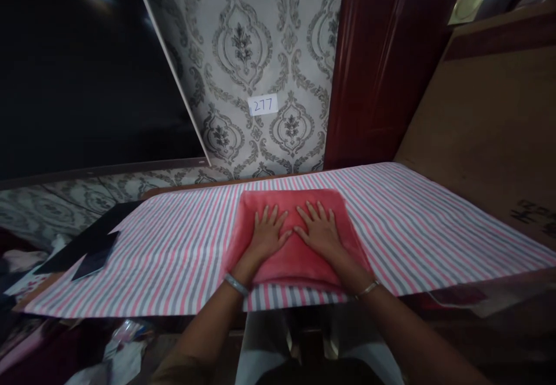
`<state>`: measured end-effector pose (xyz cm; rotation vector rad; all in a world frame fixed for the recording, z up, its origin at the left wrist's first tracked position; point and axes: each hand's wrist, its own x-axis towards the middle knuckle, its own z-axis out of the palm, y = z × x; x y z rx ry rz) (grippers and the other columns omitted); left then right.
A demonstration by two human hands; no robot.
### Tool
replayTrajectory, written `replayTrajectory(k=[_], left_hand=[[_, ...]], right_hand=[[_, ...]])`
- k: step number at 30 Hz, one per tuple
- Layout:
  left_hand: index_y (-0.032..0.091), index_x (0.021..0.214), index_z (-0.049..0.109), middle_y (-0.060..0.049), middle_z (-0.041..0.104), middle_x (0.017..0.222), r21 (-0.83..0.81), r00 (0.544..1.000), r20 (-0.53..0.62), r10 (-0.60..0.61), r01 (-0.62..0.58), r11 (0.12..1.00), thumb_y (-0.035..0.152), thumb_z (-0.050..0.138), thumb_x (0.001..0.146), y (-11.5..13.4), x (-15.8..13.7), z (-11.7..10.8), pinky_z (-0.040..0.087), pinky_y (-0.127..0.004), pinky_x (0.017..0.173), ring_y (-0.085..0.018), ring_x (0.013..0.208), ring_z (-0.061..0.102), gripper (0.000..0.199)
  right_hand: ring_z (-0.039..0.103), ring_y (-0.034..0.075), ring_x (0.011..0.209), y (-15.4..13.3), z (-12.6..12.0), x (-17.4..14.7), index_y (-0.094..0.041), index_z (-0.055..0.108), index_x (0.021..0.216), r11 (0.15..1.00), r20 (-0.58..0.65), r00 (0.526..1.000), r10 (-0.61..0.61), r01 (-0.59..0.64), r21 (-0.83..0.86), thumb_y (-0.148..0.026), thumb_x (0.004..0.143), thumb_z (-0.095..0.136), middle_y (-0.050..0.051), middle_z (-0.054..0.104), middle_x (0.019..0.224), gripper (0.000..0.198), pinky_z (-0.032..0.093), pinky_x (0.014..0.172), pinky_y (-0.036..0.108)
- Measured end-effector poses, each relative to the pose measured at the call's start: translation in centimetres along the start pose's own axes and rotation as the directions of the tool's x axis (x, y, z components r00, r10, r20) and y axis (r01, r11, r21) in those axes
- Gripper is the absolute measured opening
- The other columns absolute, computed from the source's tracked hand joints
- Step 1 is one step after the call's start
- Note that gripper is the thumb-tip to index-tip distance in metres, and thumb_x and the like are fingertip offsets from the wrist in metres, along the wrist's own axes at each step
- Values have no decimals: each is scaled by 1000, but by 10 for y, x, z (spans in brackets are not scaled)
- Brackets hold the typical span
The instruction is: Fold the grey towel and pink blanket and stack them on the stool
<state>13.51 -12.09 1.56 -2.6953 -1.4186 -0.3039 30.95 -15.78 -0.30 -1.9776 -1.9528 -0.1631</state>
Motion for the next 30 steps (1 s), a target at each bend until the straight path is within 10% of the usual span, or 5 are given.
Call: replayTrajectory(k=[6,13,16,23,30], left_hand=[[32,154,35,-8,28,162,33,1000,-10,-19,20,999,53,41,97,-6,-9,22,15,-65,118,-35,150,19,60],[28,150,40,-10,32,160,-60,951,308,-25,46,997,54,50,93,-15,28,-31,26,-59,116,-35,147,30,64],[24,145,47,-11,46,152,-44,968,226,-108,121,992,48,43,97,-22,59,-47,29,-53,116,-30,140,42,54],[25,151,38,-11,36,159,18,935,73,-347,347,938,51,30,99,-47,68,3,20,-68,114,-36,147,26,59],[25,153,34,-9,31,161,-29,937,141,-318,325,945,52,29,99,-64,70,21,17,-66,116,-34,150,20,61]], right_hand=[[18,35,149,2,12,-9,-30,37,153,999,58,998,22,-20,-26,-53,98,42,7,27,162,60,11,116,59],[43,36,135,-10,-40,32,-23,50,145,997,230,972,48,-61,50,-48,99,42,14,49,148,53,28,110,56],[45,33,133,-11,-51,61,-18,50,144,992,119,989,85,-96,84,-42,101,34,16,54,143,52,27,111,52],[33,34,141,25,10,60,-20,50,144,975,34,975,221,-221,20,-44,100,34,9,49,150,53,15,115,57],[37,29,139,45,26,59,-13,50,143,976,2,976,217,-217,23,-41,100,35,12,51,147,52,21,115,49]])
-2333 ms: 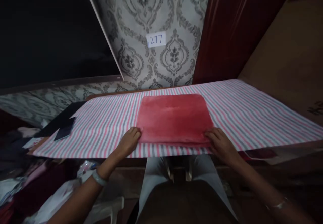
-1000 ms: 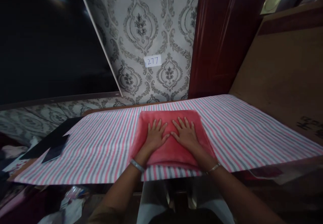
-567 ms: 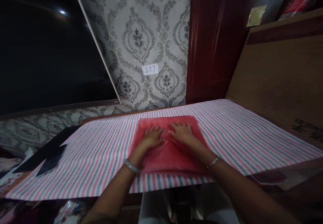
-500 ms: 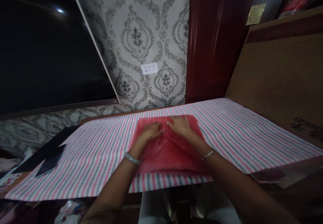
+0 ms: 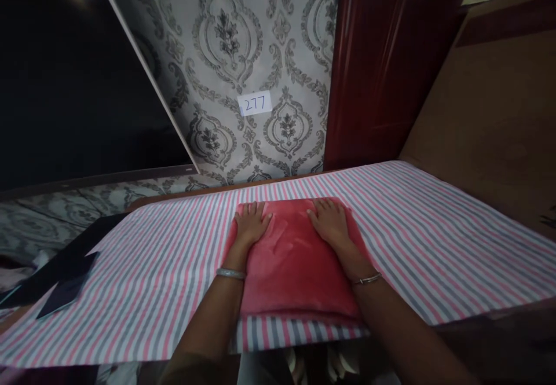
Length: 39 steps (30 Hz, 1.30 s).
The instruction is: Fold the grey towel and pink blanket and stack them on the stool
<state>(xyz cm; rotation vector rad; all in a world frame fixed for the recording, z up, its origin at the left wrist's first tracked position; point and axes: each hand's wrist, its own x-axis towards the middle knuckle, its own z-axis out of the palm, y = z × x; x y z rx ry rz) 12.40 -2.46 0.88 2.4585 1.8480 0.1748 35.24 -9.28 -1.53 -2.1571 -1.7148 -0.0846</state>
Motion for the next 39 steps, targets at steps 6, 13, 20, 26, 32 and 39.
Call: replayTrajectory(k=[6,13,20,26,32,39], left_hand=[[23,144,48,-8,46,153,-113,987,-137,-85,69,991,36,21,102,-7,-1,3,28,-58,115,-27,144,32,52],[22,147,45,-9,41,156,-108,994,-63,-83,76,991,35,25,101,-3,-4,-13,24,-59,117,-28,147,29,51],[27,152,38,-8,30,162,-52,984,-119,134,-141,989,49,31,100,15,-51,-39,11,-58,121,-27,151,20,56],[31,152,38,-6,28,163,50,968,-59,244,-241,969,55,37,97,25,-82,5,9,-67,117,-38,150,17,60],[30,151,40,-8,31,161,48,970,-45,239,-237,970,56,37,97,25,-79,5,14,-67,116,-38,149,21,60],[33,153,36,-7,30,162,33,974,-62,217,-216,976,56,39,97,29,-83,0,14,-65,118,-36,150,20,61]], right_hand=[[39,29,138,0,0,-2,-13,53,140,1000,-11,1000,-3,3,-8,-38,101,35,12,53,145,49,23,113,47],[42,30,135,-10,-14,-4,-11,53,139,1000,1,1000,-7,7,-20,-35,100,36,15,56,142,49,25,112,48],[18,34,149,-35,-44,-38,-24,30,156,992,32,991,-126,125,22,-52,98,37,12,24,163,65,15,116,59],[18,35,149,-36,-21,-73,-29,37,153,986,134,977,-168,169,9,-56,99,37,6,27,162,61,10,116,61],[24,34,147,-36,-21,-71,-28,42,151,985,125,978,-168,171,-7,-54,98,39,8,33,160,58,13,116,61],[25,34,146,-38,-19,-72,-29,43,150,985,85,982,-171,172,-1,-51,98,41,7,34,159,56,15,116,61]])
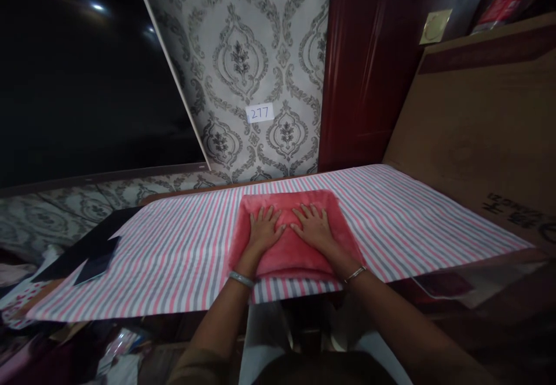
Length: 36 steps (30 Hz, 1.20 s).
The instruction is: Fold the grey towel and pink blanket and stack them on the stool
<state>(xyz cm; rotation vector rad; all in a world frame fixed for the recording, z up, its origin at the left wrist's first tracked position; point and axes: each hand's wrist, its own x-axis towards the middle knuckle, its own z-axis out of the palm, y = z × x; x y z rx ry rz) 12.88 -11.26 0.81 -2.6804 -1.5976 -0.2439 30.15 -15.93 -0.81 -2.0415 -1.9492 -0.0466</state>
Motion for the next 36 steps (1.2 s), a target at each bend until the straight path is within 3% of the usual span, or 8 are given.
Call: replayTrajectory(k=[6,11,17,21,24,27,31,36], left_hand=[[30,153,36,-8,28,162,-24,994,101,43,-41,999,53,41,97,-17,-8,-21,13,-61,119,-33,150,21,61],[27,152,37,-10,29,162,34,1000,22,-12,11,999,45,38,99,-50,-39,-17,19,-63,116,-31,150,21,56],[24,152,37,-8,29,162,-98,999,-41,0,-4,995,41,34,100,-69,-45,2,37,-52,112,-26,151,21,55],[20,143,50,-10,37,158,-180,981,-192,-9,-26,983,34,35,99,-77,-46,13,30,-47,118,-24,150,25,49],[17,141,51,-13,38,157,-309,946,-290,-147,53,950,35,43,96,-85,-52,19,26,-46,121,-26,148,30,50],[16,147,43,-15,45,152,-544,910,-238,-341,166,822,38,54,91,-93,-58,17,33,-45,118,-27,142,40,60],[15,146,43,-14,66,121,-803,842,33,-538,343,487,42,66,87,-103,-62,4,55,-41,94,-26,110,66,69],[15,141,49,-13,69,113,-901,833,259,-488,391,189,41,76,80,-101,-62,-12,60,-33,78,-21,93,71,72]], right_hand=[[25,32,147,15,-15,-9,-27,38,153,997,43,996,-76,77,-11,-49,99,39,7,32,161,58,17,117,58],[22,33,148,42,-19,-44,-26,42,150,998,16,999,42,-41,-38,-43,100,36,9,35,159,53,24,113,60],[20,34,148,54,-4,-67,-23,43,150,990,-75,990,120,-113,86,-41,99,35,6,31,161,55,36,110,53],[35,32,143,64,9,-69,-20,40,151,974,-130,981,143,-117,192,-39,97,38,10,27,162,58,36,112,48],[37,29,143,75,20,-71,-18,31,155,934,-161,961,225,-166,317,-40,96,38,13,27,161,64,40,110,46],[39,29,142,86,24,-71,-16,27,156,862,-154,941,300,-198,467,-42,92,42,14,40,155,70,37,113,48],[51,29,132,99,17,-67,-16,30,155,635,6,910,414,-294,714,-49,90,46,15,49,148,75,46,107,45],[68,28,108,101,-8,-62,-15,23,156,316,269,903,336,-377,871,-50,93,45,18,60,136,76,58,88,43]])
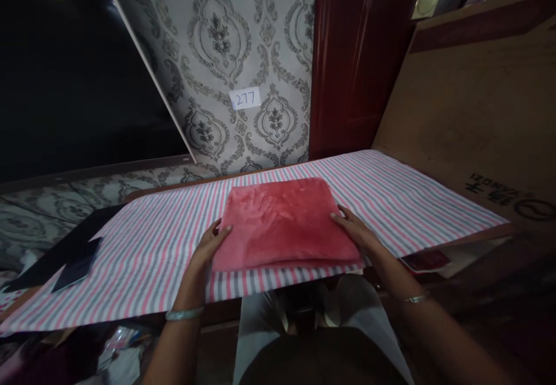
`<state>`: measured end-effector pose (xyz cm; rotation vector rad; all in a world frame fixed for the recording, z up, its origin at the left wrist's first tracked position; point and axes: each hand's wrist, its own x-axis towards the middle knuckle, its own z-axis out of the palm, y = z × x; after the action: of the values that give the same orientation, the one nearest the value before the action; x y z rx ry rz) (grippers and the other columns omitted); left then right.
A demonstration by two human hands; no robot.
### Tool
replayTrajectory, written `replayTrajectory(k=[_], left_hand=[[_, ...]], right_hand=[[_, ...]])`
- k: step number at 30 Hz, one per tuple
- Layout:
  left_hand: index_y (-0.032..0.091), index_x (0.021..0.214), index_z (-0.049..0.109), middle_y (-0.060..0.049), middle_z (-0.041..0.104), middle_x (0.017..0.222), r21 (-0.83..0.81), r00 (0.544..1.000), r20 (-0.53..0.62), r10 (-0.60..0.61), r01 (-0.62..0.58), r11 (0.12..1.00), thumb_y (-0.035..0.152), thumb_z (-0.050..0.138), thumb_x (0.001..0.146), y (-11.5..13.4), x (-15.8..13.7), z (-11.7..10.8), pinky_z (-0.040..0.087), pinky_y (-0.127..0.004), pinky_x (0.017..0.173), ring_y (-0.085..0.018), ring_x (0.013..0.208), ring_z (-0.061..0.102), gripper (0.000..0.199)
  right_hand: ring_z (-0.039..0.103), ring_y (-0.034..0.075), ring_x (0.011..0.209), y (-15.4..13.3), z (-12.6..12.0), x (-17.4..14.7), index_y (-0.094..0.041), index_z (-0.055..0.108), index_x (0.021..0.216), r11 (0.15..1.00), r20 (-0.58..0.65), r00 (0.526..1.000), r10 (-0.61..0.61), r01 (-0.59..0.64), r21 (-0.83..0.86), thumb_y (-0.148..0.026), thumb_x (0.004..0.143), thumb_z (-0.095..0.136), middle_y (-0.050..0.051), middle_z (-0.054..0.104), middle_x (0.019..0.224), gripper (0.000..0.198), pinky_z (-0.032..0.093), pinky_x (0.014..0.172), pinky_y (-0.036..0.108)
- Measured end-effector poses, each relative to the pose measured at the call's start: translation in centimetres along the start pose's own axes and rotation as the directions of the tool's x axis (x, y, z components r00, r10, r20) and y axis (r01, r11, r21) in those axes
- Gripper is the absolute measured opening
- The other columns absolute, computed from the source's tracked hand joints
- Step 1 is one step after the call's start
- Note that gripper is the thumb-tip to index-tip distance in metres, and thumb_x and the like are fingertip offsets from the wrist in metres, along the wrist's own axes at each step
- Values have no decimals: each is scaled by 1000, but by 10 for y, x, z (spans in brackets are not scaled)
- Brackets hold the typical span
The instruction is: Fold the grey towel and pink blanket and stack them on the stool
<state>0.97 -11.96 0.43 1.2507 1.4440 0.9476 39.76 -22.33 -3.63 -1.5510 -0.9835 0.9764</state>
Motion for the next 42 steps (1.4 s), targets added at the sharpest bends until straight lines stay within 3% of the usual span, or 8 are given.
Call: replayTrajectory(k=[5,10,18,22,29,35,40,42], left_hand=[[21,145,44,-13,67,126,-61,981,147,129,-121,991,40,79,74,8,-9,12,58,-36,90,-26,106,69,81],[23,146,43,-11,61,137,-59,980,42,194,-191,980,35,77,75,8,-22,21,56,-34,93,-26,118,63,79],[17,118,60,-14,68,120,-179,998,-16,53,-55,982,52,85,60,-8,-45,24,58,-34,83,-28,104,68,72],[21,125,56,-13,62,130,-72,990,-23,140,-142,987,61,75,68,-21,-62,21,55,-37,93,-28,115,63,72],[13,130,48,-17,66,114,479,882,-248,401,-248,842,55,56,82,-42,-67,40,53,-48,87,-34,104,66,64],[14,130,47,-17,67,113,488,876,-220,429,-281,826,52,53,83,-42,-57,35,53,-48,86,-33,101,66,61],[13,130,49,-17,65,118,385,907,-160,390,-307,870,58,56,82,-41,-61,18,56,-46,86,-29,102,67,66],[11,134,48,-20,62,124,478,852,-175,494,-365,799,59,54,85,-33,-70,18,56,-48,87,-31,106,65,69]], right_hand=[[68,29,105,-26,1,4,-15,34,150,989,60,996,-70,62,135,-37,83,59,16,60,136,74,58,89,44],[60,30,119,-27,-17,22,-22,34,152,984,-36,984,-177,177,6,-35,77,66,12,57,140,82,53,95,47],[69,30,105,6,-34,2,-18,39,149,993,-33,998,60,-56,100,-53,79,69,16,65,127,83,57,91,43],[64,31,116,6,-33,-20,-24,34,152,991,56,998,-8,1,134,-60,80,67,14,59,137,87,55,96,46],[44,35,138,25,-23,-25,-19,38,150,909,-102,945,-311,264,-321,-65,79,62,16,49,148,88,37,114,52],[42,30,140,33,-26,-27,-20,36,151,859,-88,913,-398,337,-385,-60,86,54,13,45,152,79,36,114,49],[55,32,127,30,-32,-31,-19,38,150,827,-104,911,-400,310,-470,-61,88,51,16,55,141,76,47,103,50],[55,33,126,18,-29,-36,-17,37,151,734,-100,856,-507,368,-570,-60,90,48,18,56,138,75,46,103,52]])
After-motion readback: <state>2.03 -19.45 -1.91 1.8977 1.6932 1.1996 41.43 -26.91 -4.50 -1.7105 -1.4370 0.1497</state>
